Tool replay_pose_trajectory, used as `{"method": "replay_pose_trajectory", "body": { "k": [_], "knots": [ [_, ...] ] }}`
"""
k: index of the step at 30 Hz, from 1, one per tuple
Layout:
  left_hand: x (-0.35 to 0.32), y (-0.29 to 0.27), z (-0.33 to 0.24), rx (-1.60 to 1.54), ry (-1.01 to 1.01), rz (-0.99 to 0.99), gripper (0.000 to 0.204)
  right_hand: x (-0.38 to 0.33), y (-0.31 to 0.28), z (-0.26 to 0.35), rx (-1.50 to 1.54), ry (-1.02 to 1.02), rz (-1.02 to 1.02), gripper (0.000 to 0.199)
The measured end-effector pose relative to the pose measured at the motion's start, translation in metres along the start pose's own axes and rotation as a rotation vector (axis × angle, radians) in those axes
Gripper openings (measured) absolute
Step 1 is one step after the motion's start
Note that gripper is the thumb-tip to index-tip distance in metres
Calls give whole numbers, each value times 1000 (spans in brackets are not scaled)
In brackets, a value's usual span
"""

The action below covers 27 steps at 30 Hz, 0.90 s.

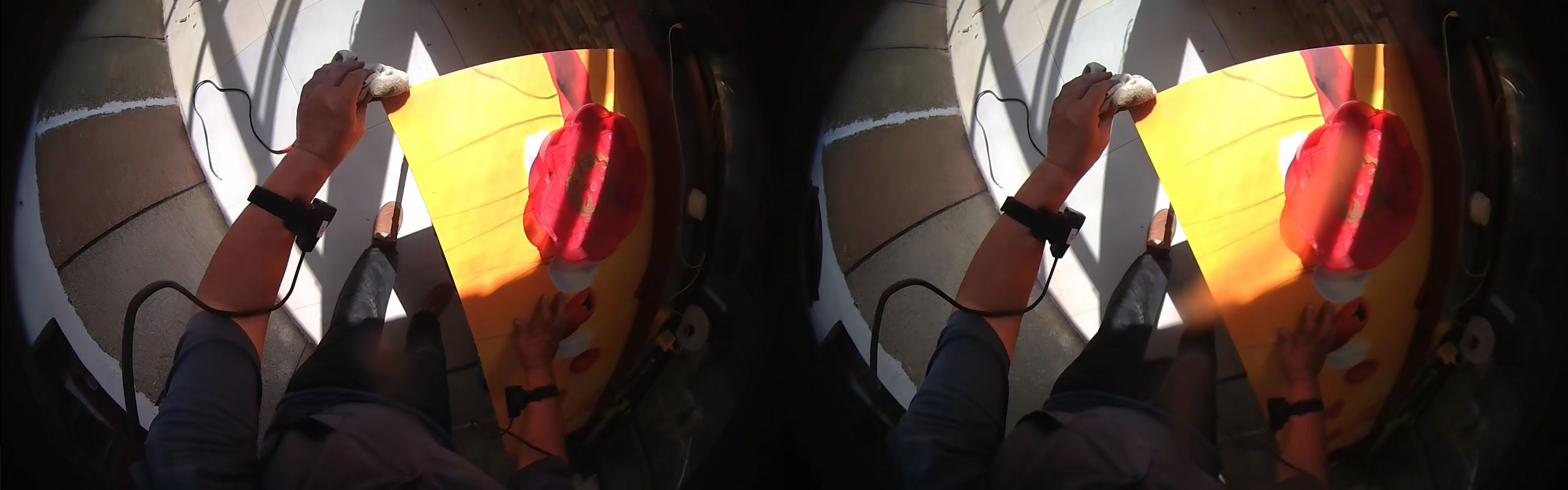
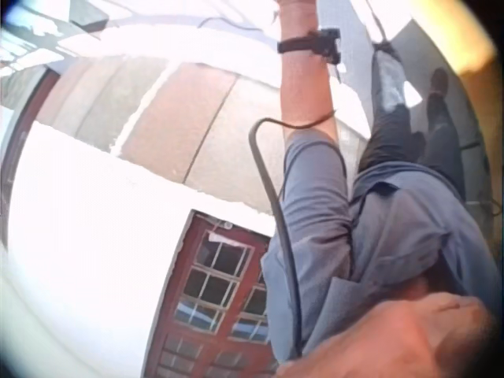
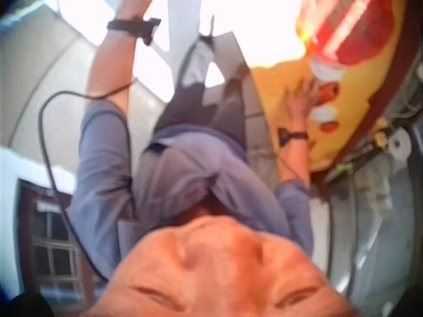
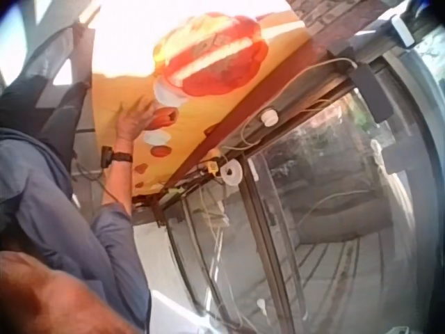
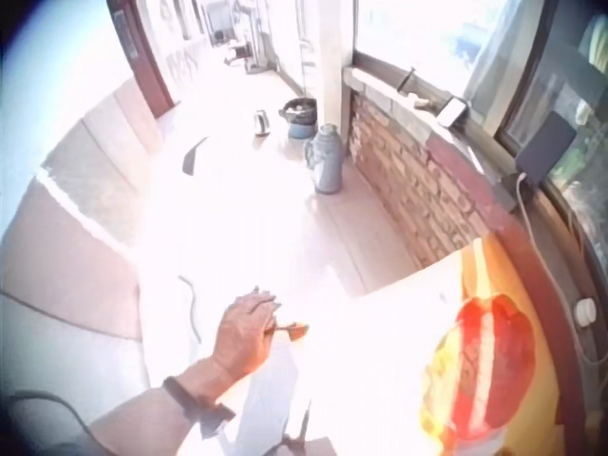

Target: The person wipes a large yellow panel with a cloth, connects a small white circular fan to a yellow power strip to test it, and then mounts the fan into a red floral-shaped base on the panel while adjusting a metal track at the edge.

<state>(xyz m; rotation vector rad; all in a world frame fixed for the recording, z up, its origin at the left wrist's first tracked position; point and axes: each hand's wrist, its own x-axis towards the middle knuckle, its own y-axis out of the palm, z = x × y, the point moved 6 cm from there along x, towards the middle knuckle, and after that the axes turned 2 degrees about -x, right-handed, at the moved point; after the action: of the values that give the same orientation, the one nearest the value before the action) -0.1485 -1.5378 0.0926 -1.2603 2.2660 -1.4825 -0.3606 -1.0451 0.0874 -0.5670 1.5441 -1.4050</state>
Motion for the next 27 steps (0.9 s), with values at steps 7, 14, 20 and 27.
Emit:
{"method": "replay_pose_trajectory", "body": {
  "k": [7, 14, 20, 27],
  "knots": [
    [-100, 36, -138, -255, 331, 467, 35, -4, 2, -8, 48, 43, 51, 82],
    [-17, 23, -59, -16, 112, 227, 41, -5, 6, -6, 59, 12, -1, 84],
    [-139, 51, -175, -228, 342, 578, 36, -3, 5, -8, 91, -2, 0, 85],
    [-21, 17, -50, -45, 31, 152, 50, -7, 7, -11, 116, 2, -34, 88]
  ]
}}
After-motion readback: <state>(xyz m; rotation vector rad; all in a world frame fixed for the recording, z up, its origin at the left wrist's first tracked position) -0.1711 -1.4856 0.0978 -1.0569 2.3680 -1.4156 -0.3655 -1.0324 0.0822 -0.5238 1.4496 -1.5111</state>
